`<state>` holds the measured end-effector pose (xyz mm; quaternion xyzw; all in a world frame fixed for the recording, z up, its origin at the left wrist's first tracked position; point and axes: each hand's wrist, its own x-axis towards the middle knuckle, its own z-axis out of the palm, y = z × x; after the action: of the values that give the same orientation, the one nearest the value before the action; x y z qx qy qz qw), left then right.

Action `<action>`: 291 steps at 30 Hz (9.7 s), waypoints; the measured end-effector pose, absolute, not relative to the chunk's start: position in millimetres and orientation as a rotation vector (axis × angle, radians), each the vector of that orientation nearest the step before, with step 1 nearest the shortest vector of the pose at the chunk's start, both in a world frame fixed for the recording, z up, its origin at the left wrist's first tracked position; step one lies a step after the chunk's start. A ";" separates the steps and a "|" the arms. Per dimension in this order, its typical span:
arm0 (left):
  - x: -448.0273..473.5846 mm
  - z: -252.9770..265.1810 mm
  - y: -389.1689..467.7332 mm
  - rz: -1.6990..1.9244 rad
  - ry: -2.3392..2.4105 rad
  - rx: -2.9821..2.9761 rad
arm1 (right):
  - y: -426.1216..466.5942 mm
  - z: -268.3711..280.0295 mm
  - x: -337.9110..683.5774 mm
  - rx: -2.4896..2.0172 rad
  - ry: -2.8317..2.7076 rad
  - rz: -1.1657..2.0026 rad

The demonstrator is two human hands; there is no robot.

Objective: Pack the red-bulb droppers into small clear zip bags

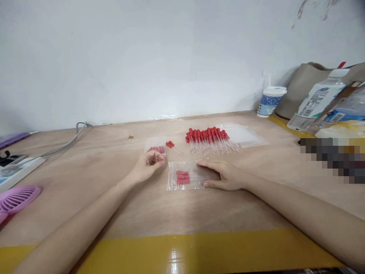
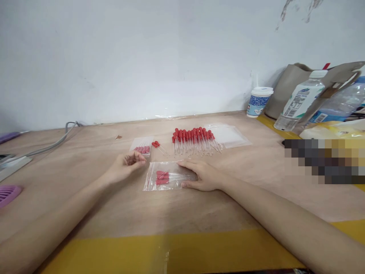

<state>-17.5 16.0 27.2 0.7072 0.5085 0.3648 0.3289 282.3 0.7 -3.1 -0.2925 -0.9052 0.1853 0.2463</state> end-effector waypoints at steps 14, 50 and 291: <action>1.5 42.7 112.8 0.711 1.821 1.761 | 0.3 -3.7 282.2 -0.790 -2.477 0.405; -30.1 13.2 -1.3 1.155 1.298 1.393 | 0.7 -4.3 281.7 -0.833 -2.483 0.418; -5.6 10.6 78.7 0.974 2.044 2.029 | 86.1 -13.5 392.0 -2.183 -1.580 -0.116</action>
<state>-5.6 78.7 10.6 0.6666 0.6715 0.3198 0.0504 392.0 86.1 -13.5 -0.7894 -0.5714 -0.0419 0.2204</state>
